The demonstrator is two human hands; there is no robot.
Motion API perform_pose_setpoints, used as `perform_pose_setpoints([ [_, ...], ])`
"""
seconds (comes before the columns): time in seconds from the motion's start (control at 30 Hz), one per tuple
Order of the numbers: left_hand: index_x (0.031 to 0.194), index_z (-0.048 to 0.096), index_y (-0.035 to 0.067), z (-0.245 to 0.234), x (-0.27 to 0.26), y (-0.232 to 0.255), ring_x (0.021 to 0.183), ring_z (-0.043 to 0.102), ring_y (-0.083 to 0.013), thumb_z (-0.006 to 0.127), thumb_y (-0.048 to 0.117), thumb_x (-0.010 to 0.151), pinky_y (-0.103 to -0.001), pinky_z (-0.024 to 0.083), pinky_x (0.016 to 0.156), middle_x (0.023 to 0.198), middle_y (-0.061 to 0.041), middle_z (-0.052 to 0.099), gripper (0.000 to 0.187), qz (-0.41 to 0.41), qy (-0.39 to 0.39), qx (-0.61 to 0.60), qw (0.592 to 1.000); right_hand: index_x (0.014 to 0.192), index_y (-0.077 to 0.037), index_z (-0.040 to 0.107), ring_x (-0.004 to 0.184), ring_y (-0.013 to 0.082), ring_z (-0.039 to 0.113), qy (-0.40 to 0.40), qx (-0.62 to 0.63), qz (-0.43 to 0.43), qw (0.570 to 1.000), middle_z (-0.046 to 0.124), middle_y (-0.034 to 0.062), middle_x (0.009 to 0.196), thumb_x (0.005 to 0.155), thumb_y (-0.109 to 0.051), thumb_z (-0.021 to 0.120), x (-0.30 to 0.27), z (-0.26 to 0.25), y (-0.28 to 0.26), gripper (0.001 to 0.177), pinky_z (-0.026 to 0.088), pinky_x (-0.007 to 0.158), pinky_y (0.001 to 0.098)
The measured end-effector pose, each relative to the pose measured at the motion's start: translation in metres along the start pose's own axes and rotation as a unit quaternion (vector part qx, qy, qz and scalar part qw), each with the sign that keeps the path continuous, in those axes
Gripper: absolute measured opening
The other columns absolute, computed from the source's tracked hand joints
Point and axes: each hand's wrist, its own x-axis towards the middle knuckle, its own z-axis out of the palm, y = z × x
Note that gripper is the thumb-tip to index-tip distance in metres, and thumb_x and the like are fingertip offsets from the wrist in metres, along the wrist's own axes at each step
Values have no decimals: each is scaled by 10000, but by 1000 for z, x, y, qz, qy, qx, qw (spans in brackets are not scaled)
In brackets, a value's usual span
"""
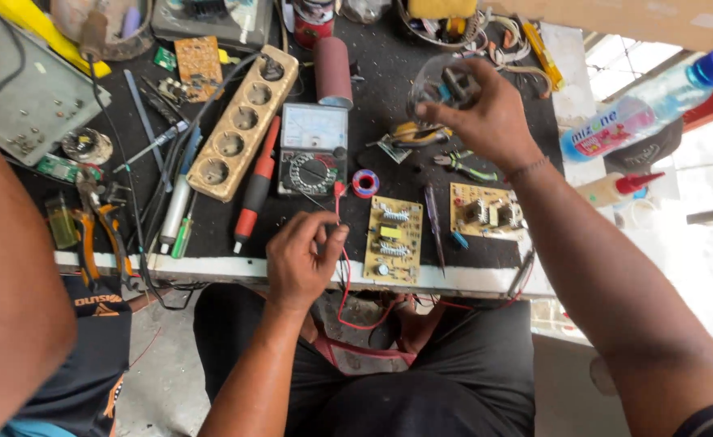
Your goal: The person handles a clear plastic container filled with small electronic components, picking out and placing items inside. They then pick up a yellow circuit board, inspect it, and place it on the table before picking up another board to examine its components.
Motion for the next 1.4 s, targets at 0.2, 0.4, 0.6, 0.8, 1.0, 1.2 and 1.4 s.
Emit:
perform_pose_setpoints([
  [0.2,1013,704,84,-5,-5,-6,547,490,-145,496,382,1041,-308,423,567,719,-1,533,364,-44,10,-21,999,1388,-102,566,850,214,694,15,-56,21,998,726,118,1015,800,-532,897,98,32,14,801,562,769,392],
  [0.4,1008,710,80,-3,-5,-9,517,430,-115,508,372,1041,-277,399,518,712,5,519,357,-33,21,-28,999,1442,-162,496,1205,291,626,-16,-39,70,997,634,123,1370,789,-574,851,131,59,28,850,508,990,408],
  [0.6,1002,709,82,-3,-4,-9,537,461,-137,447,423,1051,-291,400,524,694,-7,518,433,-36,12,-21,999,1151,-109,564,1069,279,677,92,-23,27,995,682,135,1203,940,-630,601,101,38,51,563,462,797,427],
  [0.8,1016,705,72,-1,-5,-10,564,514,-159,470,377,1055,-305,433,569,742,-24,559,387,-39,16,-12,999,1067,-155,722,964,201,672,-182,-198,65,961,734,30,1086,941,-213,679,74,37,15,146,563,893,385],
  [1.0,1016,713,63,1,-7,-12,585,537,-161,489,336,1059,-318,465,606,767,-22,598,356,-42,27,-2,999,998,-165,793,974,321,665,-185,-288,-205,917,735,99,976,795,-107,612,128,79,69,279,509,897,437],
  [1.2,1019,721,66,1,-6,-12,564,511,-141,496,320,1057,-301,448,575,773,-14,599,342,-48,24,-3,999,1061,-99,768,1014,361,659,-199,-258,-193,925,708,125,1107,867,-32,534,123,85,57,311,535,861,467],
  [1.4,1013,710,69,1,-4,-11,600,551,-165,486,307,1064,-312,459,603,785,-22,602,331,-45,26,7,999,1205,-98,727,1061,367,638,-179,-262,-212,924,697,147,1118,814,-77,632,112,76,53,403,504,904,487],
])
